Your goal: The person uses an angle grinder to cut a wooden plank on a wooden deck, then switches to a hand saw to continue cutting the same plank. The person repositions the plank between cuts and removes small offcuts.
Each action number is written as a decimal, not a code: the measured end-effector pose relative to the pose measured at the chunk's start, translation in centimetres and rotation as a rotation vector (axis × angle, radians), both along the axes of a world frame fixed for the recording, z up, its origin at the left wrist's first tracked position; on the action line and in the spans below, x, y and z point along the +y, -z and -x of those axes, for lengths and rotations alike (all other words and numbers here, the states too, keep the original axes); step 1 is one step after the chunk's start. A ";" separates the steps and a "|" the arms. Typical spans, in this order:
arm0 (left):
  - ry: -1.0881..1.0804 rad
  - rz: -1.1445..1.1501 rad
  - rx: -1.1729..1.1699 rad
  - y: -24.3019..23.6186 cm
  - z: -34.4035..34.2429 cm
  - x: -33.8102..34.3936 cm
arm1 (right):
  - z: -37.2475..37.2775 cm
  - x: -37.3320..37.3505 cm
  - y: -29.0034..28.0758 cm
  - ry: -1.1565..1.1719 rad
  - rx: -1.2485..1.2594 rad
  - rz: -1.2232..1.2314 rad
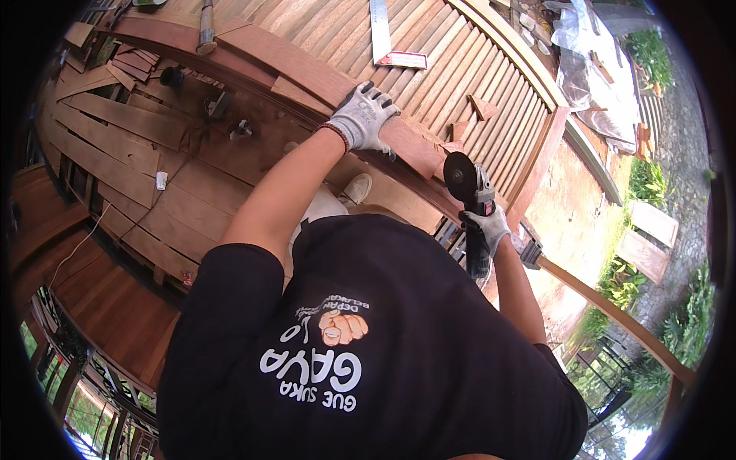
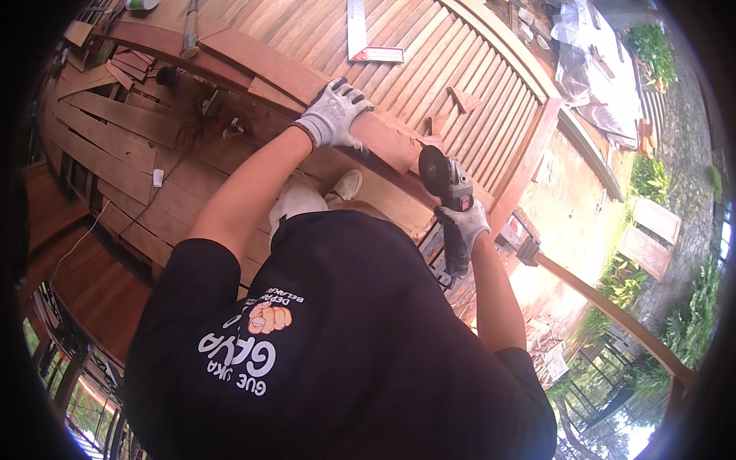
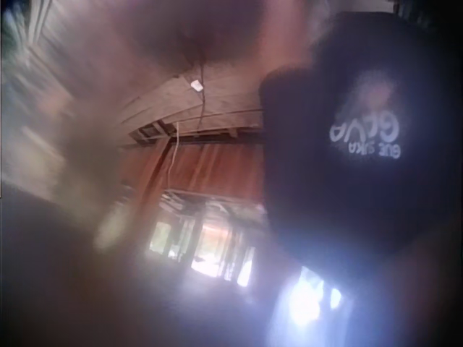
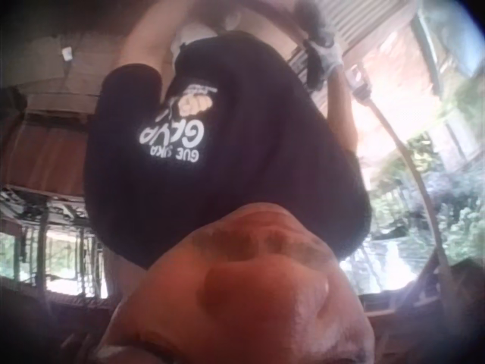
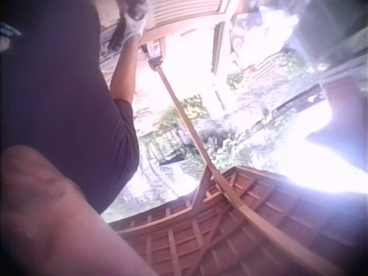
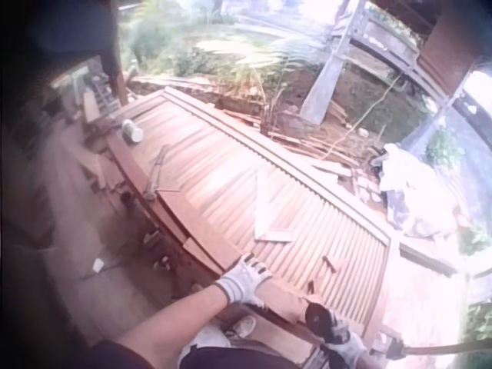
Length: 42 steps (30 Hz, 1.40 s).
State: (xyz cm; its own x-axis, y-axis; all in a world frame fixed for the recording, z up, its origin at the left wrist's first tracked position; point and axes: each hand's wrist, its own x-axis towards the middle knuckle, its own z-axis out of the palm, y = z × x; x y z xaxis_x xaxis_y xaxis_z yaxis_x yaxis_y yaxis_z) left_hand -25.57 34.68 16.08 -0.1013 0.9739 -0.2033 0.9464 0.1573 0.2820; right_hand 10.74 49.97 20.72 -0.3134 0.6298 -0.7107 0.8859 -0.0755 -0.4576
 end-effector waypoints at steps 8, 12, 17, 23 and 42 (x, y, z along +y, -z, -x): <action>-0.015 -0.052 0.018 0.3 0.4 -0.2 | 1.7 -1.6 -1.0 0.002 0.084 0.092; -0.019 -0.056 0.012 0.0 0.5 -0.1 | 0.8 -1.2 0.2 0.032 0.094 0.109; -0.025 -0.065 0.006 0.3 0.4 -0.1 | 0.7 -1.4 0.2 0.094 0.121 0.153; -0.038 -0.043 -0.006 0.5 0.4 0.1 | 0.4 -1.5 0.8 0.044 0.081 0.139; -0.018 -0.038 0.057 0.4 0.3 0.1 | -1.7 -0.5 3.1 0.037 0.087 0.142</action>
